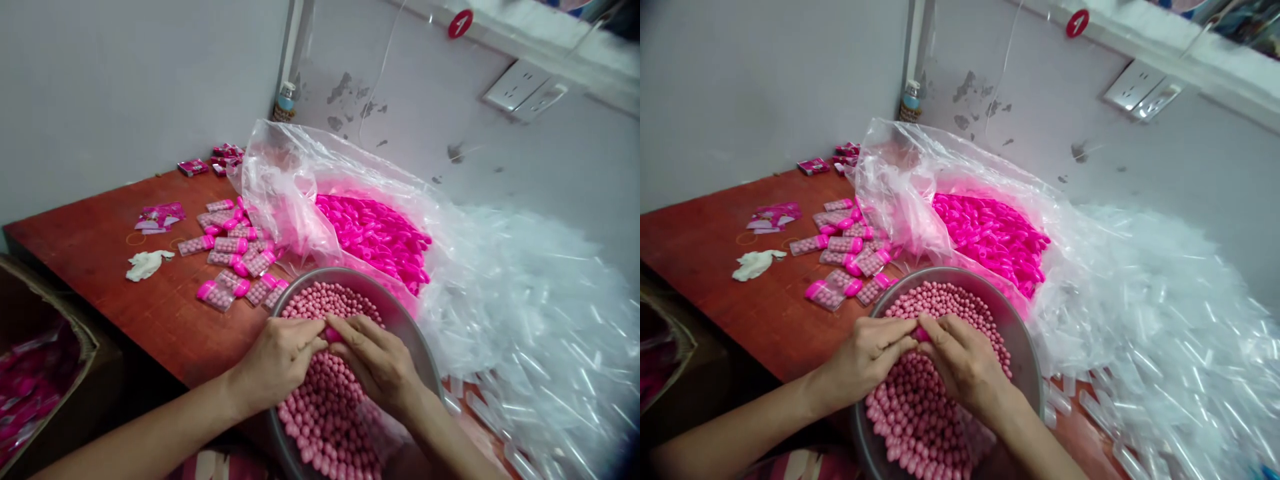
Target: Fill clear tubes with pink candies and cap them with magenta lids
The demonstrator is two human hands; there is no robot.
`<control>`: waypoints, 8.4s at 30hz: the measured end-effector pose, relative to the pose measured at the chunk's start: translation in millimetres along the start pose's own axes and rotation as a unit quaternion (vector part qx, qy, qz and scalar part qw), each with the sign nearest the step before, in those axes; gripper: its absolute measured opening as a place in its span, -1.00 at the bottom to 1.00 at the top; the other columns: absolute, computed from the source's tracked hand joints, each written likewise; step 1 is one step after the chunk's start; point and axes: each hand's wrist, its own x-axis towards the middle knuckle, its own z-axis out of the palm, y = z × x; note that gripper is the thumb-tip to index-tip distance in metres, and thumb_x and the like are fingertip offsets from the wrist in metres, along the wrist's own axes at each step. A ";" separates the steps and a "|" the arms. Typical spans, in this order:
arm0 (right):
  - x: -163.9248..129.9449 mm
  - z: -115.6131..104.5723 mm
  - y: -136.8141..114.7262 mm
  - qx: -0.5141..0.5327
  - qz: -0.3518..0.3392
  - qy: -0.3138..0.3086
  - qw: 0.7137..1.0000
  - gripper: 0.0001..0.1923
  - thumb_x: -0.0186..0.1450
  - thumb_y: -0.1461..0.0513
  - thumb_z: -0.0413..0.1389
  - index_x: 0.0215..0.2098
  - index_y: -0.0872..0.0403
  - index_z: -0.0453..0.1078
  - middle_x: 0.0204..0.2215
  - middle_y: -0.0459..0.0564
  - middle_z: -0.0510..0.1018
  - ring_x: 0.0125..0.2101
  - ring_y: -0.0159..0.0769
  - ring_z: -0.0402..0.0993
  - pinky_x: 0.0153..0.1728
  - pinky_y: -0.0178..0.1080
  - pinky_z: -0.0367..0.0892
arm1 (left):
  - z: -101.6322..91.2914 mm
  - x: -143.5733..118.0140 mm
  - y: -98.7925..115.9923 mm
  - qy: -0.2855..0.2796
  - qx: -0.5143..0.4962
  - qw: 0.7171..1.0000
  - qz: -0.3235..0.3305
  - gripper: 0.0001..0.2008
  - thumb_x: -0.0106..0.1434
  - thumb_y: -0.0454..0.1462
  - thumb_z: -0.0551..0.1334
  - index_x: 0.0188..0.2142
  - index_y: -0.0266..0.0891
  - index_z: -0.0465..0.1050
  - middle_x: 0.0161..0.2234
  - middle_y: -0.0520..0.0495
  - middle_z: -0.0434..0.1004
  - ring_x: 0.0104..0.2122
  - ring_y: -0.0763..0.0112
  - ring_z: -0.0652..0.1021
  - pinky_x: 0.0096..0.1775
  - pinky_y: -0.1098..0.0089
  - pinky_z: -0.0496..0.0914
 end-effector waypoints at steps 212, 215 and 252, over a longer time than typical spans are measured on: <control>-6.1 -8.5 -9.6 0.653 0.389 -0.060 0.647 -0.70 0.15 0.18 0.18 -0.15 0.11 0.43 -0.21 0.10 0.52 -0.09 -0.17 0.40 -0.08 -0.02 0.28 | 3.7 1.8 9.1 0.018 -0.121 0.992 0.036 -0.75 0.23 -0.32 0.15 -0.11 -0.15 0.49 -0.17 -0.06 0.56 -0.12 0.34 0.49 -0.03 0.33 0.33; -6.5 0.0 -11.3 0.658 0.395 -0.028 0.640 -0.74 0.13 0.19 0.20 -0.22 0.13 0.46 -0.24 0.09 0.54 -0.13 -0.17 0.43 -0.09 -0.04 0.31 | 3.0 0.9 7.3 0.019 -0.108 0.993 0.052 -0.73 0.22 -0.40 0.14 -0.12 -0.17 0.50 -0.20 -0.07 0.57 -0.17 0.36 0.51 -0.07 0.37 0.36; -18.2 -8.2 56.8 -0.235 0.043 -0.270 0.933 -0.83 0.33 0.30 -0.09 -0.28 0.15 0.34 -0.36 0.07 0.43 -0.32 -0.25 0.31 -0.28 -0.23 0.23 | -19.1 27.1 -6.6 0.142 0.085 0.984 0.066 -0.74 0.23 -0.28 0.13 -0.10 -0.27 0.45 -0.14 -0.08 0.53 -0.13 0.36 0.50 -0.04 0.36 0.34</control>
